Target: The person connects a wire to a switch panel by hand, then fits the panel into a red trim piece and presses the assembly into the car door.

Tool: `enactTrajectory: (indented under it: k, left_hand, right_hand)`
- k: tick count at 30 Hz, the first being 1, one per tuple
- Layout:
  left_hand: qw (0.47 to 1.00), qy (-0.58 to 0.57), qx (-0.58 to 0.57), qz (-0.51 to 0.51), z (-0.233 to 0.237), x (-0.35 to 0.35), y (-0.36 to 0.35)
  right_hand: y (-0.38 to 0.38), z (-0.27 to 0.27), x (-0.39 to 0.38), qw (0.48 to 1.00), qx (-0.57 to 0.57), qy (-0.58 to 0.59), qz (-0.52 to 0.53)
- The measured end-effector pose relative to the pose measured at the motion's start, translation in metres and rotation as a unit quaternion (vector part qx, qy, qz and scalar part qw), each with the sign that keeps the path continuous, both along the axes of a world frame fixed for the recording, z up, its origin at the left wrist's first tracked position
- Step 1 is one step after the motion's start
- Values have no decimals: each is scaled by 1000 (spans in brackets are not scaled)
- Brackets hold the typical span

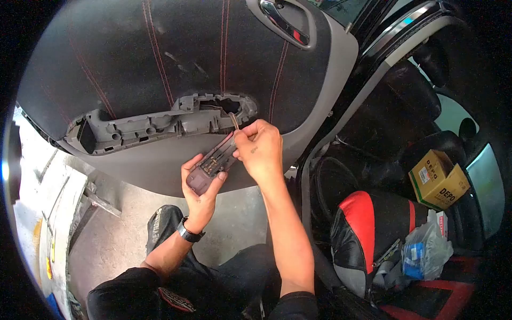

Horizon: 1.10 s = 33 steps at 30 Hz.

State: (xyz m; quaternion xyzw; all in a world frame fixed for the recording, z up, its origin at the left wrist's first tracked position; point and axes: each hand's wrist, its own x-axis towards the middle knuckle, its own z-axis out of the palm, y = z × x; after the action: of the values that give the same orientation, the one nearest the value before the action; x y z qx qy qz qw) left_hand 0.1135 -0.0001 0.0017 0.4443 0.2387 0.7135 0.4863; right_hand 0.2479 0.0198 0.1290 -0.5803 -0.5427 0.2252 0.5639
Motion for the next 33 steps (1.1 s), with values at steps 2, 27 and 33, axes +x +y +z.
enactTrajectory:
  k: [2,27,33]
  left_hand:
    - [1000,3,11,19,-3,2,-1]
    - [927,-308,-135,-170,33,47,-15]
    - [936,-300,-123,-133,20,63,-12]
  right_hand:
    - [-1,-3,-6,999,10,38,-5]
    - [-18,25,-23,997,-53,-3,-63]
    - [-19,26,-24,996,-55,39,-61]
